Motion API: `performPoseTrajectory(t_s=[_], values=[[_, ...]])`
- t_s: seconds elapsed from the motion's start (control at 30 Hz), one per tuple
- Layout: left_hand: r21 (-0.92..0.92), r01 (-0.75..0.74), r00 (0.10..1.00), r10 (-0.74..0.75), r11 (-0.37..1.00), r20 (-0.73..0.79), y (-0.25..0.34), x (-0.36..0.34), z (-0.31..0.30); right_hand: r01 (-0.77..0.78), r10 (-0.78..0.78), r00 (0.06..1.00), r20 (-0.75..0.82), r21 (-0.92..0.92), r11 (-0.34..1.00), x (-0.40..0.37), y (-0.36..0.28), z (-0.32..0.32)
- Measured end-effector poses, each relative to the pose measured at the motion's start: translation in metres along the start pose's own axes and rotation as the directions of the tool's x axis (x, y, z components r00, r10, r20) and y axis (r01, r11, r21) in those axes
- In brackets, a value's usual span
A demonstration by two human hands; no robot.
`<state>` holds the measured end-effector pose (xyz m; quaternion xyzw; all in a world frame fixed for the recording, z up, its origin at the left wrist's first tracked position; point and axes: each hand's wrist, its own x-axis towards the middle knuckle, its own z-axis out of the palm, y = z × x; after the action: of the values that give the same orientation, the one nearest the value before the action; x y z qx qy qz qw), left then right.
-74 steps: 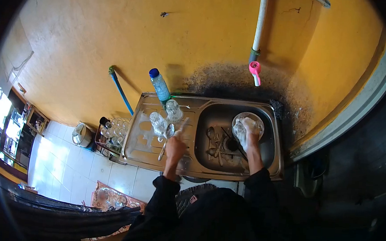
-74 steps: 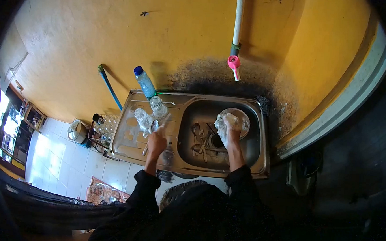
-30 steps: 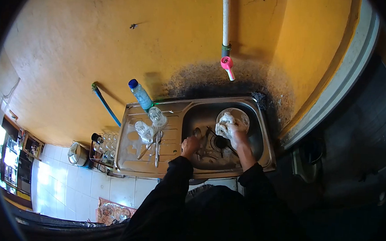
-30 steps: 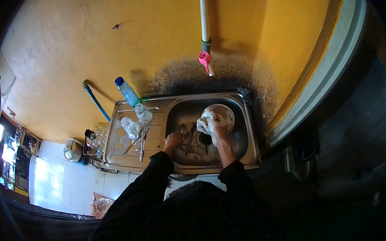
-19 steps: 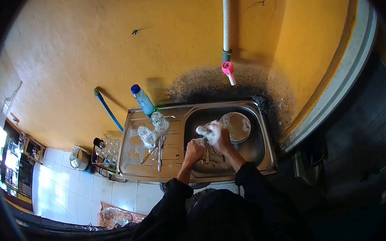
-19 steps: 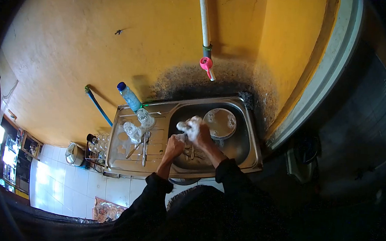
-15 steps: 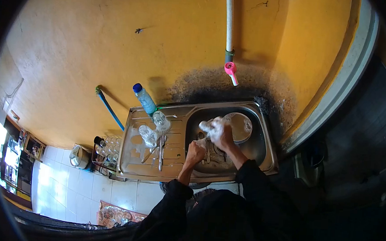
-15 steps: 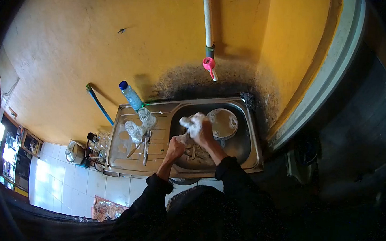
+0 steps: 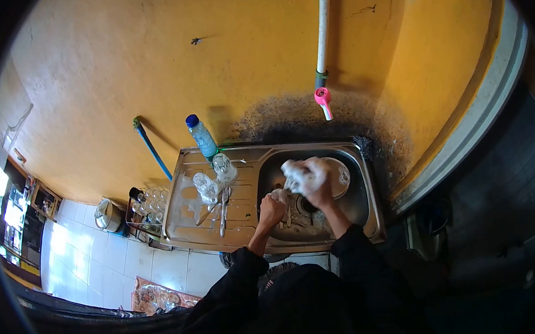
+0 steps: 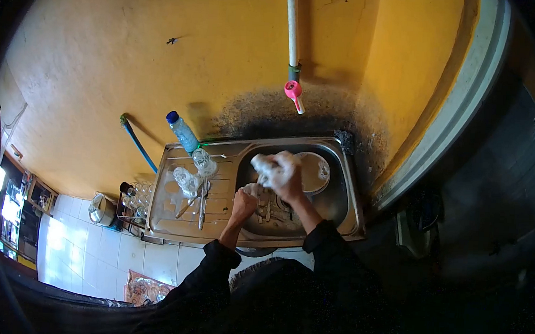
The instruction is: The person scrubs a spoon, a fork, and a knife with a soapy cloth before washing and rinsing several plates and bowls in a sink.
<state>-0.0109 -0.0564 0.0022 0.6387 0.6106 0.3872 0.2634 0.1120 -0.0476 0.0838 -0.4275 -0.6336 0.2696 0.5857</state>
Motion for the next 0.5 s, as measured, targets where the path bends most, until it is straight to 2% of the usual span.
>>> performPoseTrajectory(t_s=[0.07, 0.1, 0.13, 0.2, 0.23, 0.27, 0.3, 0.33, 0.37, 0.4, 0.43, 0.47, 0.5], values=[[-0.007, -0.015, 0.999, 0.015, 1.0, 0.032, -0.013, 0.005, 0.01, 0.302, -0.276, 0.951, 0.136, -0.239, 0.923, -0.01, 0.013, 0.007], [-0.014, -0.027, 0.998, 0.027, 1.0, 0.055, -0.018, 0.007, 0.013, 0.519, -0.448, 0.851, 0.273, -0.311, 0.797, -0.014, 0.032, 0.008], [-0.014, -0.028, 0.998, 0.029, 1.0, 0.059, -0.014, 0.006, 0.012, 0.516, -0.446, 0.853, 0.27, -0.313, 0.797, -0.011, 0.043, 0.006], [0.037, -0.099, 0.992, 0.095, 0.994, 0.088, -0.008, 0.004, 0.012, 0.327, -0.305, 0.945, 0.12, -0.407, 0.853, -0.001, 0.058, 0.004], [-0.009, -0.172, 0.984, 0.172, 0.985, 0.042, -0.007, 0.005, 0.013, 0.164, -0.162, 0.986, 0.031, -0.306, 0.938, -0.002, 0.062, 0.009], [-0.008, -0.177, 0.983, 0.177, 0.984, 0.04, -0.006, 0.006, 0.011, 0.167, -0.167, 0.986, 0.028, -0.306, 0.937, -0.004, 0.065, 0.01], [0.013, -0.161, 0.986, 0.16, 0.987, 0.053, 0.006, 0.004, 0.003, 0.363, -0.329, 0.932, 0.154, -0.384, 0.849, -0.006, 0.05, 0.007], [0.032, -0.142, 0.988, 0.14, 0.989, 0.065, 0.013, 0.002, -0.002, 0.546, -0.459, 0.838, 0.295, -0.429, 0.72, -0.008, 0.042, 0.005], [-0.021, -0.138, 0.985, 0.139, 0.99, 0.104, 0.005, 0.001, -0.001, 0.446, -0.398, 0.895, 0.201, -0.399, 0.801, -0.005, 0.061, 0.007], [-0.022, -0.134, 0.986, 0.136, 0.991, 0.102, 0.001, -0.002, 0.002, 0.471, -0.447, 0.881, 0.159, -0.394, 0.789, 0.004, 0.056, -0.001], [0.023, -0.141, 0.987, 0.139, 0.99, 0.077, -0.001, -0.006, 0.004, 0.305, -0.317, 0.948, -0.005, -0.259, 0.917, 0.006, 0.073, -0.006], [0.07, -0.152, 0.988, 0.148, 0.986, 0.051, -0.002, -0.005, 0.006, 0.14, -0.152, 0.977, -0.147, -0.087, 0.986, 0.011, 0.09, -0.008], [0.106, -0.215, 0.976, 0.212, 0.971, 0.041, -0.003, -0.005, 0.007, -0.4, 0.474, 0.879, -0.044, 0.473, 0.785, 0.012, 0.073, -0.012]])
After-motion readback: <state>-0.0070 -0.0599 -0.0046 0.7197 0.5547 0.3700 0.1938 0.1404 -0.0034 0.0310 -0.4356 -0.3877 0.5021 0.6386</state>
